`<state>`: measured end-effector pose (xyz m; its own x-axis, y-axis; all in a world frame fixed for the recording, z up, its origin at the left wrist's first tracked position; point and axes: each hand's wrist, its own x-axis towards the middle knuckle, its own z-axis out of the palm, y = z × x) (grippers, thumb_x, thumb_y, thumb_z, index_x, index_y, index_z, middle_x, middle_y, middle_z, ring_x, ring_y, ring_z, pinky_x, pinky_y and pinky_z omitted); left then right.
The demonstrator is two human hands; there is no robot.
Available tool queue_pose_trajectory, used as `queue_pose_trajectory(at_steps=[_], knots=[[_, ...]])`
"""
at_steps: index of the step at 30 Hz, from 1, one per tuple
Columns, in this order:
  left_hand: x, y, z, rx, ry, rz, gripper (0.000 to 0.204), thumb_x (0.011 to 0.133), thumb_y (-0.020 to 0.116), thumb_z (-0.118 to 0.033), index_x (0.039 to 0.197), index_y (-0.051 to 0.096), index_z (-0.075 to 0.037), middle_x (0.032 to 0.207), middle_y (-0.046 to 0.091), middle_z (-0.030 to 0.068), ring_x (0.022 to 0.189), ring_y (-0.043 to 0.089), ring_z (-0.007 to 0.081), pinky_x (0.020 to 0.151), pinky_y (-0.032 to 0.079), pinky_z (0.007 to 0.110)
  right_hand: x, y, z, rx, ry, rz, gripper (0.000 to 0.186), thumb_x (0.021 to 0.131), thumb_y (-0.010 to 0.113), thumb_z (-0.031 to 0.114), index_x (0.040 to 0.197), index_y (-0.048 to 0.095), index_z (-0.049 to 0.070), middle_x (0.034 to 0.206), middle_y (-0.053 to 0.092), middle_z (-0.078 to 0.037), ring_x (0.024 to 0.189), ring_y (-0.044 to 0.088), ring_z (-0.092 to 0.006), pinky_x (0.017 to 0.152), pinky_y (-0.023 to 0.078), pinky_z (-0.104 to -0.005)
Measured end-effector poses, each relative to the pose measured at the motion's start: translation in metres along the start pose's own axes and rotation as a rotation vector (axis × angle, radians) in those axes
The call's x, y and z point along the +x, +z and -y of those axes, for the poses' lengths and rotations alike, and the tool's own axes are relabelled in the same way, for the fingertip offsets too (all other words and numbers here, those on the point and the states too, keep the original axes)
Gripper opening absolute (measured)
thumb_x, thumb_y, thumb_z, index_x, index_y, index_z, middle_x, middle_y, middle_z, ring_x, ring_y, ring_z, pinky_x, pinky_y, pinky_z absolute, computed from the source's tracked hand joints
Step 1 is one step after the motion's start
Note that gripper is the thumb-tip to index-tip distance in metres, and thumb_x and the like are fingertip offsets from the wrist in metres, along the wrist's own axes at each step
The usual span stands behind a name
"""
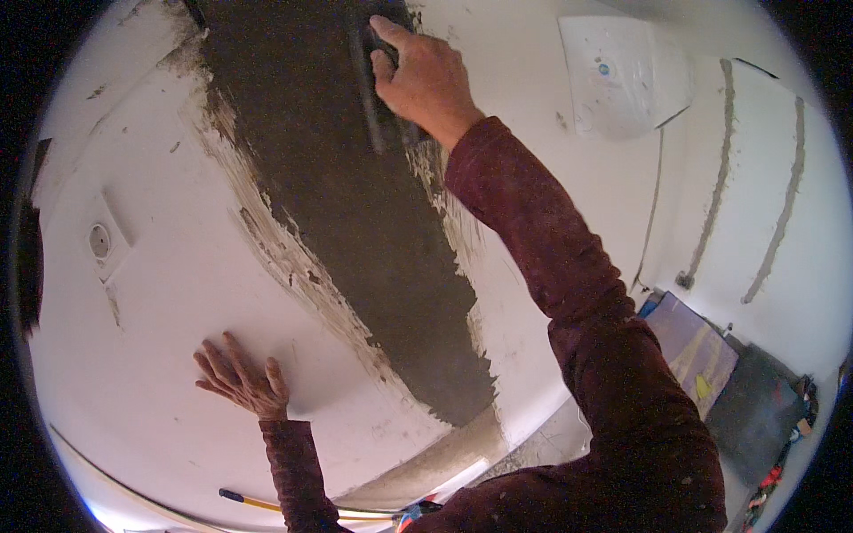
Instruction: The person applies plaster to a vertical section of a wall using a trowel and then smooths it with a float, occasionally refilling from a bucket.
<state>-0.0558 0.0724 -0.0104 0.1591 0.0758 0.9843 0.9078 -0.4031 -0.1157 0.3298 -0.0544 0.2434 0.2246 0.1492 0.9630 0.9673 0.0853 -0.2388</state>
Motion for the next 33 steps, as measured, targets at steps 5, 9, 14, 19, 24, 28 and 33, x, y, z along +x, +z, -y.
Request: queue_pose_trajectory(at_steps=[5,9,14,19,24,28,33], knots=[[-0.001,-0.004,0.01,0.014,0.005,0.008,0.076,0.095,0.034,-0.066,0.149,0.045,-0.013,0.158,0.029,0.0178,0.15,0.016,0.0391,0.118,-0.005,0.06,-0.096,0.005,-0.011,-0.015,-0.224,0.125,0.042,0.094,0.059,0.018,0.135,0.06,0.016,0.126,0.065,-0.017,0.11,0.065,-0.0318,0.098,0.05,-0.0412],[0.0,-0.007,0.008,0.001,0.02,-0.003,0.074,0.095,0.035,-0.065,0.149,0.044,-0.014,0.158,0.029,0.0175,0.15,0.016,0.0393,0.118,-0.005,0.06,-0.005,-0.002,-0.011,-0.12,-0.175,-0.036,0.044,0.093,0.058,0.02,0.137,0.056,0.015,0.117,0.068,-0.018,0.1,0.067,-0.0384,0.092,0.053,-0.0458],[-0.003,-0.006,0.006,-0.01,0.001,0.018,0.074,0.096,0.033,-0.064,0.149,0.044,-0.014,0.159,0.029,0.017,0.15,0.017,0.0394,0.118,-0.004,0.06,-0.09,0.021,0.007,0.068,-0.342,-0.029,0.044,0.093,0.058,0.02,0.137,0.056,0.012,0.121,0.065,-0.022,0.105,0.065,-0.0387,0.094,0.052,-0.045],[0.002,-0.008,0.004,-0.025,0.013,0.0,0.074,0.096,0.03,-0.064,0.149,0.044,-0.014,0.159,0.028,0.0163,0.15,0.016,0.0378,0.118,-0.006,0.059,-0.034,0.015,0.042,0.113,-0.169,-0.011,0.045,0.092,0.061,0.015,0.137,0.056,0.011,0.119,0.067,-0.019,0.106,0.066,-0.0347,0.095,0.051,-0.0424],[-0.002,-0.004,0.004,-0.078,0.001,0.014,0.072,0.096,0.033,-0.063,0.147,0.048,-0.014,0.158,0.03,0.016,0.15,0.018,0.0392,0.118,-0.007,0.059,-0.155,0.041,0.067,0.148,-0.396,0.071,0.044,0.093,0.057,0.019,0.137,0.054,0.017,0.099,0.069,-0.022,0.083,0.068,-0.0389,0.074,0.056,-0.0496],[-0.002,-0.007,0.012,-0.05,0.011,-0.007,0.07,0.097,0.031,-0.062,0.149,0.046,-0.017,0.158,0.032,0.0143,0.15,0.017,0.0361,0.118,-0.007,0.058,-0.082,0.02,0.068,0.093,-0.176,0.271,0.048,0.094,0.057,0.016,0.141,0.052,0.014,0.126,0.064,-0.015,0.11,0.065,-0.0332,0.095,0.053,-0.0401],[-0.006,-0.006,0.011,-0.055,-0.04,0.031,0.065,0.097,0.033,-0.062,0.143,0.054,-0.021,0.158,0.032,0.0122,0.149,0.019,0.0382,0.118,-0.009,0.06,-0.074,0.035,0.053,0.13,-0.241,0.078,0.049,0.095,0.056,0.018,0.143,0.05,0.013,0.131,0.062,-0.015,0.114,0.064,-0.031,0.096,0.052,-0.0388]])
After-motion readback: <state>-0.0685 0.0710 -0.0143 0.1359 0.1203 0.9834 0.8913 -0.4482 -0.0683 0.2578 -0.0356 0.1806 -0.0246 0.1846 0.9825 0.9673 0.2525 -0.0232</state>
